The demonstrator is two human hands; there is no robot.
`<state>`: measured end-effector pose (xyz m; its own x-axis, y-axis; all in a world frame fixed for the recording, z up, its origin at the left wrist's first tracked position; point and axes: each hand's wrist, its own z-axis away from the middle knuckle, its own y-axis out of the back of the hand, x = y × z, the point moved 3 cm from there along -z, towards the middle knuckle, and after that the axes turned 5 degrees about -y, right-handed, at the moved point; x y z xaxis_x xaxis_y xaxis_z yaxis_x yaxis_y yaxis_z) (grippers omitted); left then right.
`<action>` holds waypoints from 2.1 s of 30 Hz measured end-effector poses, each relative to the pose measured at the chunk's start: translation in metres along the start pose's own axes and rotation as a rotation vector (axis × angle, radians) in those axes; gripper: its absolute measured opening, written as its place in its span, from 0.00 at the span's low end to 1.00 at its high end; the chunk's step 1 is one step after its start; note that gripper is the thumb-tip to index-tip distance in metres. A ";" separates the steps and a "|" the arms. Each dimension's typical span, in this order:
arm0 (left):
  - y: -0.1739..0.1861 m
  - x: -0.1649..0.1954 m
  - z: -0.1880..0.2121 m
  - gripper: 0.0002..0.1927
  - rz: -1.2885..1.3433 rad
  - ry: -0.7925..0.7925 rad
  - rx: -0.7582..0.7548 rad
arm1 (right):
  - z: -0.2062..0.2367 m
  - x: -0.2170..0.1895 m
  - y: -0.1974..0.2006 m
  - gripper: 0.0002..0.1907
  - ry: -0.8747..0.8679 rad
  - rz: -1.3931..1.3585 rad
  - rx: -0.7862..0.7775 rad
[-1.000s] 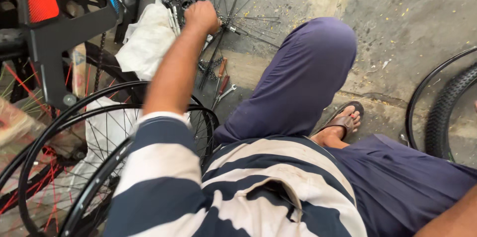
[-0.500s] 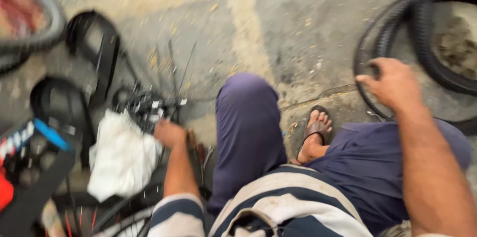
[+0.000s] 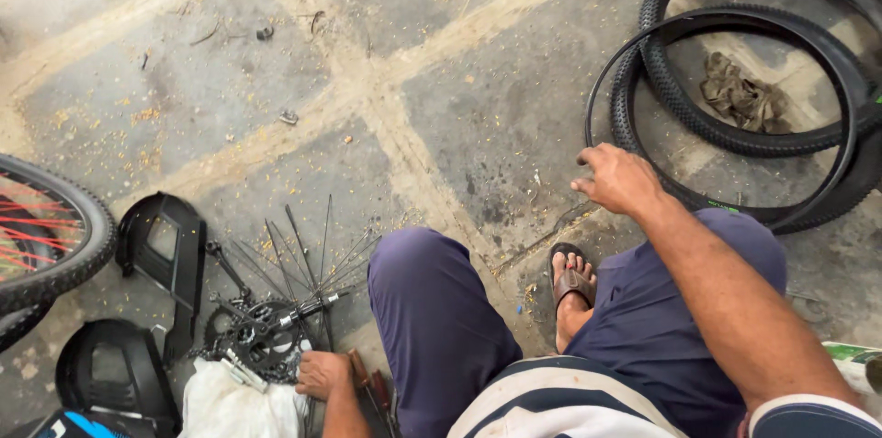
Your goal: The person sits on the floor and installs a tire onto a bicycle wheel rim, then removes the tire and reassembles the wheel with spokes. The person handles the rim, tire, and spokes by hand, using tools visible nearby.
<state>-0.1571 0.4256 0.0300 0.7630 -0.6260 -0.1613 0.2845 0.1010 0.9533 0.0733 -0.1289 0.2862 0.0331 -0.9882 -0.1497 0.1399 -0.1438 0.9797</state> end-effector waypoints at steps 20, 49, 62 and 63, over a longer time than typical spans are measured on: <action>0.013 -0.003 -0.022 0.27 0.143 -0.132 -0.126 | 0.002 0.000 0.004 0.24 -0.016 0.001 -0.042; 0.325 0.063 -0.100 0.13 -0.468 -0.638 0.543 | 0.008 0.005 0.043 0.27 0.143 -0.238 -0.011; 0.512 0.190 -0.005 0.09 -0.482 -1.159 1.292 | 0.025 0.031 0.070 0.26 0.172 -0.423 0.068; 0.520 0.203 0.008 0.08 -0.443 -1.222 1.311 | 0.026 0.035 0.072 0.26 0.153 -0.453 0.091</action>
<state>0.1415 0.3447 0.4952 -0.1976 -0.6399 -0.7426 -0.7125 -0.4266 0.5571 0.0586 -0.1750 0.3553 0.1350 -0.8069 -0.5751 0.0874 -0.5685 0.8181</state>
